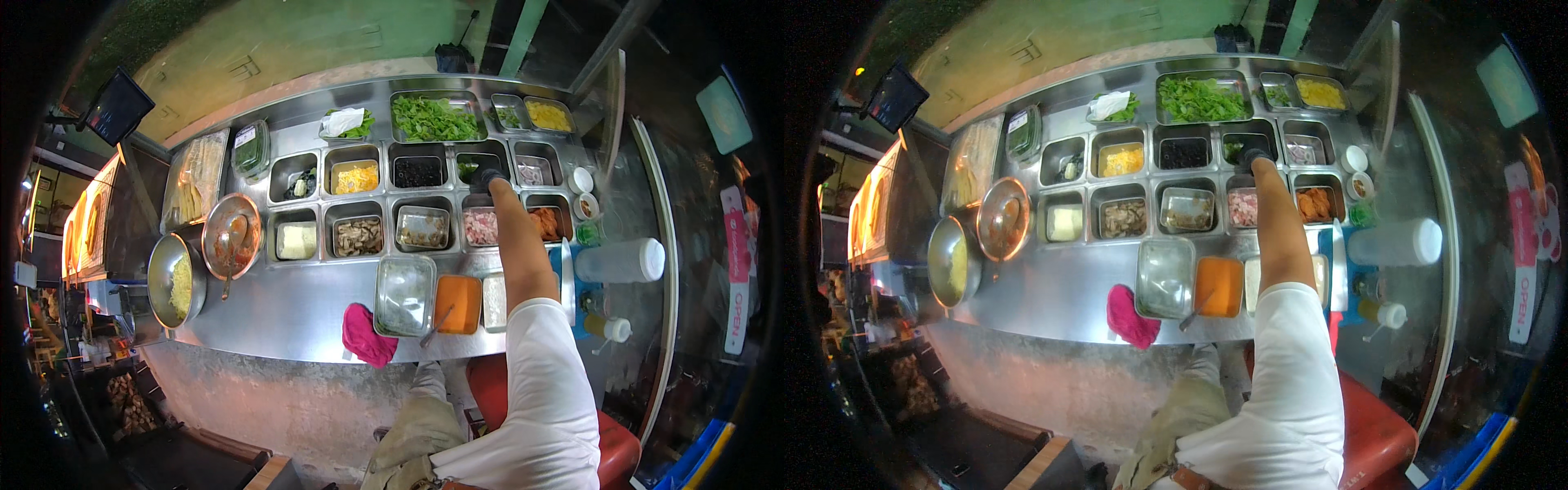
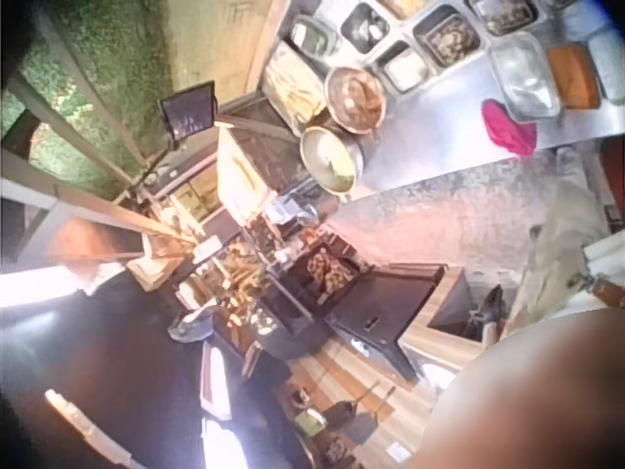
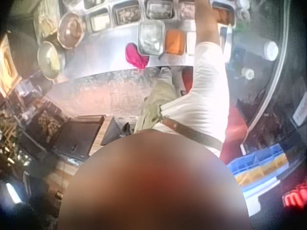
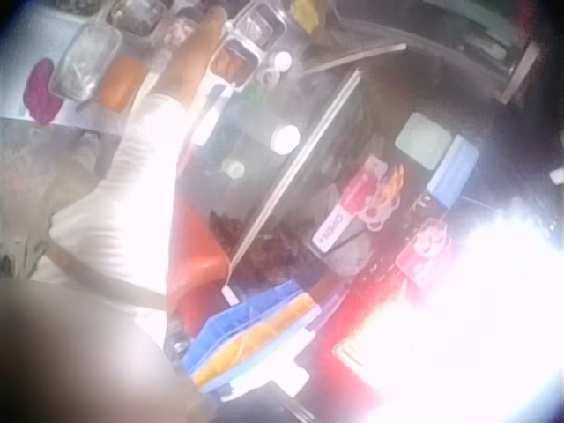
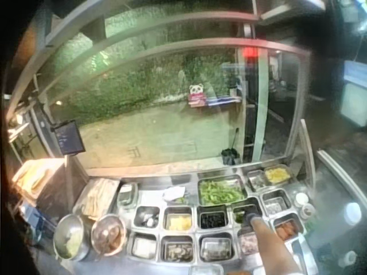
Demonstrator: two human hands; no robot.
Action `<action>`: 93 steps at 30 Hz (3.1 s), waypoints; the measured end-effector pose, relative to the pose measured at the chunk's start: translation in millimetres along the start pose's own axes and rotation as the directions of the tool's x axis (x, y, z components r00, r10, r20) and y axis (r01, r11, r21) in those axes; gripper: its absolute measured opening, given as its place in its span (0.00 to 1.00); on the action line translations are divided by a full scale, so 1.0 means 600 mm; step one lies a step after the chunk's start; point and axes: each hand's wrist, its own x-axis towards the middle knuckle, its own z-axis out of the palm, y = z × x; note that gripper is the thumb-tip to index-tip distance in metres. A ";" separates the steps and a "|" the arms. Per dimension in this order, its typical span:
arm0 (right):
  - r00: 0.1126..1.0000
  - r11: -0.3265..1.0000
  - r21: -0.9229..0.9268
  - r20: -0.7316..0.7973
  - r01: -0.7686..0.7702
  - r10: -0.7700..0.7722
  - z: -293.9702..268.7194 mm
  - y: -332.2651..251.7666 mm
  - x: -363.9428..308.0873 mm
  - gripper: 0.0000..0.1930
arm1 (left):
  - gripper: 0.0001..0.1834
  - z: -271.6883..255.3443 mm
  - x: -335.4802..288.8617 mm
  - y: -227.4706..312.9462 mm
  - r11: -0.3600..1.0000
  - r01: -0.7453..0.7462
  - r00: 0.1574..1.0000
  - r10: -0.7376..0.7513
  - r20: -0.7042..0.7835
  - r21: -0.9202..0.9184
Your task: The person assembles a pizza by adding toppings including cheese, green peppers, onions, mushrooms, ham, and pepperoni to a dough base with sauce. They repeatedly reach into ingredient containers and place items on the pizza, finishing by picking up a pizza peel.
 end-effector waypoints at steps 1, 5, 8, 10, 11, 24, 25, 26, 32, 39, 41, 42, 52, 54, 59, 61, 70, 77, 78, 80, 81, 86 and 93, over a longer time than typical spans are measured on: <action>0.997 0.997 0.027 0.035 -0.076 0.075 0.024 0.002 0.014 0.27 | 0.17 0.011 0.010 0.012 1.000 0.007 1.000 -0.007 -0.007 0.005; 0.991 0.989 0.097 -0.060 -0.113 0.120 0.090 0.007 0.057 0.22 | 0.16 0.058 0.044 0.062 1.000 0.023 1.000 -0.023 -0.018 0.006; 0.972 0.973 0.098 -0.090 -0.207 0.216 0.097 -0.013 0.073 0.20 | 0.16 0.087 0.066 0.091 1.000 0.022 1.000 -0.022 -0.014 0.004; 0.990 0.990 0.035 -0.036 -0.136 0.137 0.080 -0.037 0.070 0.19 | 0.16 0.098 0.074 0.103 1.000 0.020 1.000 -0.020 -0.011 -0.003; 0.999 0.999 -0.022 0.042 -0.034 0.035 0.067 -0.050 0.063 0.19 | 0.16 0.102 0.076 0.107 1.000 0.017 1.000 -0.017 -0.007 -0.007; 0.991 0.997 -0.076 0.127 -0.023 0.033 -0.099 0.009 0.012 0.27 | 0.15 0.054 0.074 0.011 0.986 -0.019 0.999 0.023 0.024 -0.163; 0.988 0.993 -0.063 0.107 -0.103 0.109 -0.107 0.015 0.005 0.25 | 0.15 0.047 0.072 -0.004 0.974 -0.021 0.999 0.030 0.037 -0.224; 0.994 0.995 -0.057 0.061 -0.088 0.091 -0.115 0.020 -0.001 0.24 | 0.15 0.040 0.068 -0.018 0.938 -0.020 0.997 0.045 0.065 -0.346; 0.979 0.906 0.403 -0.094 -0.129 0.181 -0.113 0.037 -0.048 0.23 | 0.17 0.042 0.044 -0.079 0.950 -0.259 0.966 0.257 0.034 0.175; 0.980 0.380 0.924 -0.032 -0.047 0.199 -0.178 -0.112 -0.200 0.13 | 0.16 0.036 0.029 -0.117 0.757 -0.343 0.900 0.435 -0.038 0.556; 0.996 0.287 0.953 -0.091 0.092 -0.015 -0.215 -0.223 -0.305 0.13 | 0.21 0.032 0.005 -0.105 0.611 -0.363 0.855 0.519 -0.009 0.704; 0.968 0.479 0.845 -0.167 0.239 -0.188 -0.234 -0.285 -0.366 0.11 | 0.19 0.044 -0.014 -0.097 0.925 -0.323 0.912 0.361 -0.195 0.198; 0.250 0.524 0.713 0.674 -0.466 -0.695 -0.018 -0.995 -1.353 0.10 | 0.31 -0.130 -0.218 -0.158 0.493 -0.854 0.258 0.679 -0.687 0.167; -0.077 0.666 0.639 0.697 -0.385 -0.713 0.034 -1.062 -1.605 0.09 | 0.31 -0.194 -0.267 -0.320 0.577 -0.697 0.122 0.680 -0.723 0.425; -0.565 0.854 0.504 0.671 -0.127 -0.480 0.107 -1.174 -2.142 0.12 | 0.24 -0.271 -0.396 -0.753 0.869 -0.479 0.253 0.271 -0.929 0.123; -0.705 0.873 0.488 0.619 0.000 -0.346 0.127 -1.192 -2.322 0.12 | 0.26 -0.265 -0.461 -0.918 0.887 -0.447 0.105 0.177 -0.979 0.112; -0.822 0.974 0.018 0.539 0.228 0.182 0.250 -1.155 -2.818 0.15 | 0.29 -0.198 -0.565 -1.326 0.910 0.256 -0.272 -0.256 -0.928 -0.326; -0.983 0.580 0.805 0.181 0.128 -0.033 0.324 -1.107 -2.920 0.16 | 0.28 -0.253 -0.507 -1.275 0.687 -0.582 -0.214 -0.645 -0.733 -0.435; -0.970 0.746 0.642 0.244 0.176 0.018 0.330 -1.108 -2.923 0.16 | 0.25 -0.263 -0.498 -1.278 0.610 -0.640 -0.179 -0.710 -0.681 -0.467; -0.996 0.138 0.987 0.087 0.082 -0.034 0.338 -1.114 -2.940 0.15 | 0.24 -0.278 -0.488 -1.297 0.633 -0.625 -0.257 -0.719 -0.646 -0.456; -0.998 -0.191 0.981 0.008 0.019 -0.060 0.340 -1.118 -2.947 0.14 | 0.23 -0.285 -0.486 -1.312 0.622 -0.619 -0.253 -0.736 -0.628 -0.479; -0.865 0.748 0.613 0.491 0.256 -0.106 0.330 -1.148 -2.986 0.13 | 0.19 -0.281 -0.518 -1.383 0.416 -0.736 0.040 -0.761 -0.647 -0.535; -0.788 0.862 0.429 0.613 0.271 -0.057 0.337 -1.168 -3.003 0.14 | 0.26 -0.301 -0.544 -1.402 0.870 -0.301 -0.303 -0.474 -0.827 -0.389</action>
